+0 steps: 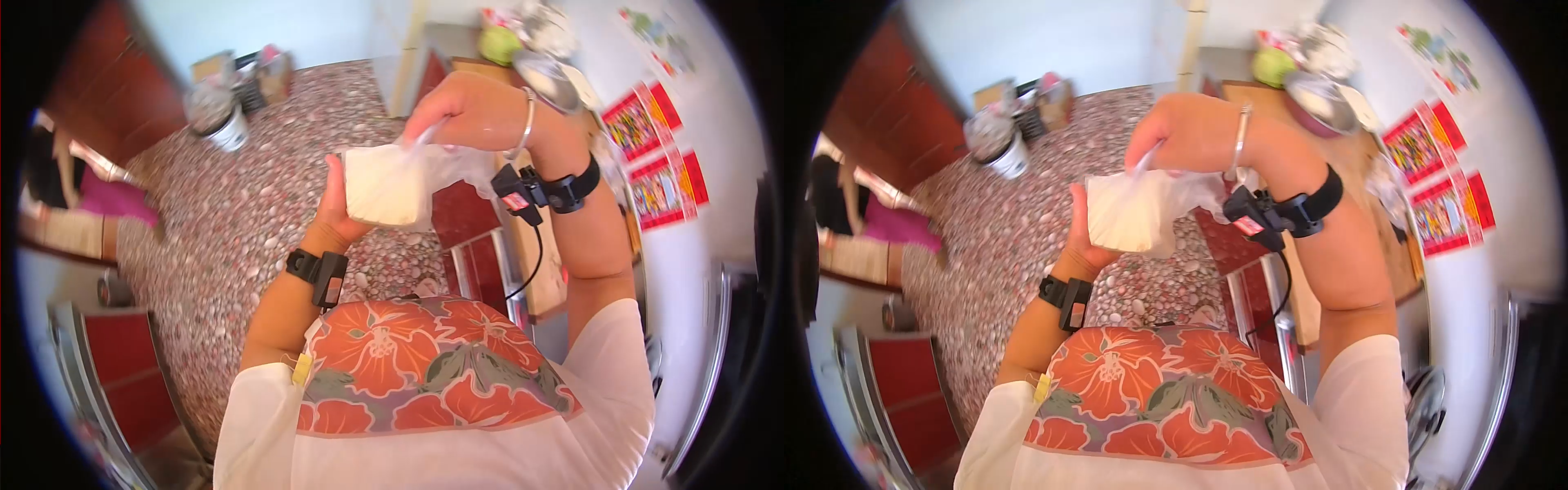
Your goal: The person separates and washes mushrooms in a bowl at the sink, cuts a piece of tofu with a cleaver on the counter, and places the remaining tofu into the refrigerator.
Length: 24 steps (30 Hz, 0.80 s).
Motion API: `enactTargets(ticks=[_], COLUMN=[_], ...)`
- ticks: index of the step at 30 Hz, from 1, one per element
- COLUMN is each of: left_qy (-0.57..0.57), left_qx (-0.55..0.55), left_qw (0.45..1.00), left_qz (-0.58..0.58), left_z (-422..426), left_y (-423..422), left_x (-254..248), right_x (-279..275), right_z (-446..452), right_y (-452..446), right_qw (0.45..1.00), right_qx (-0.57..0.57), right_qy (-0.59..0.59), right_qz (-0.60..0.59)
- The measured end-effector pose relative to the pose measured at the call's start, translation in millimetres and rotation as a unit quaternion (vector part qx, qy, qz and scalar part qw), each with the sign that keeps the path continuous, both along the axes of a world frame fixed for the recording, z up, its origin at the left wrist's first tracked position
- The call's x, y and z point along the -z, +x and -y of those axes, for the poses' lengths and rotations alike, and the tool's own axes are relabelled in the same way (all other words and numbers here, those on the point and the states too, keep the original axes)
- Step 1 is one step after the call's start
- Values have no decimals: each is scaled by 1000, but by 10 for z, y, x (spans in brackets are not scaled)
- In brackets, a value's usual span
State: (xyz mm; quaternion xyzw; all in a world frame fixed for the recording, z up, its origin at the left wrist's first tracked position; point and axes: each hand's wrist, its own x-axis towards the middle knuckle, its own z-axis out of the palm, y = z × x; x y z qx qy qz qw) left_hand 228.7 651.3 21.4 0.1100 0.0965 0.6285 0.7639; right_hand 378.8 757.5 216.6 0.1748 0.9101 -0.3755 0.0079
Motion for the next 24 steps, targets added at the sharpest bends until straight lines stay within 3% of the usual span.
enactTargets(ticks=[4,7,9,13,14,15,18,24], left_qy=[3,-4,9,-13,-16,-28,-34,-75], left_qx=[-135,-251,-325,-454,-512,-564,-593,-728], left_qw=[987,961,937,882,855,823,801,673], left_qz=[86,116,124,121,78,57,77,106], left_z=[775,1379,1730,2339,2486,2637,3180,4347], left_y=[-468,-792,-947,-1006,-1008,-978,-817,-482], left_x=[185,227,253,351,391,435,605,757], right_x=[122,114,167,906,1119,1373,1809,2100], right_z=[344,441,648,979,1139,1366,2116,3592], right_y=[-802,-1193,-1280,-1540,-1688,-1844,-2189,-2675], right_qw=[962,923,952,978,962,945,890,879], right_qx=[-174,-114,-34,-165,-226,-242,-277,-401], right_qy=[175,258,139,-87,-81,-165,-333,-244], right_qz=[-119,-263,-272,-97,-129,-148,-142,-85])
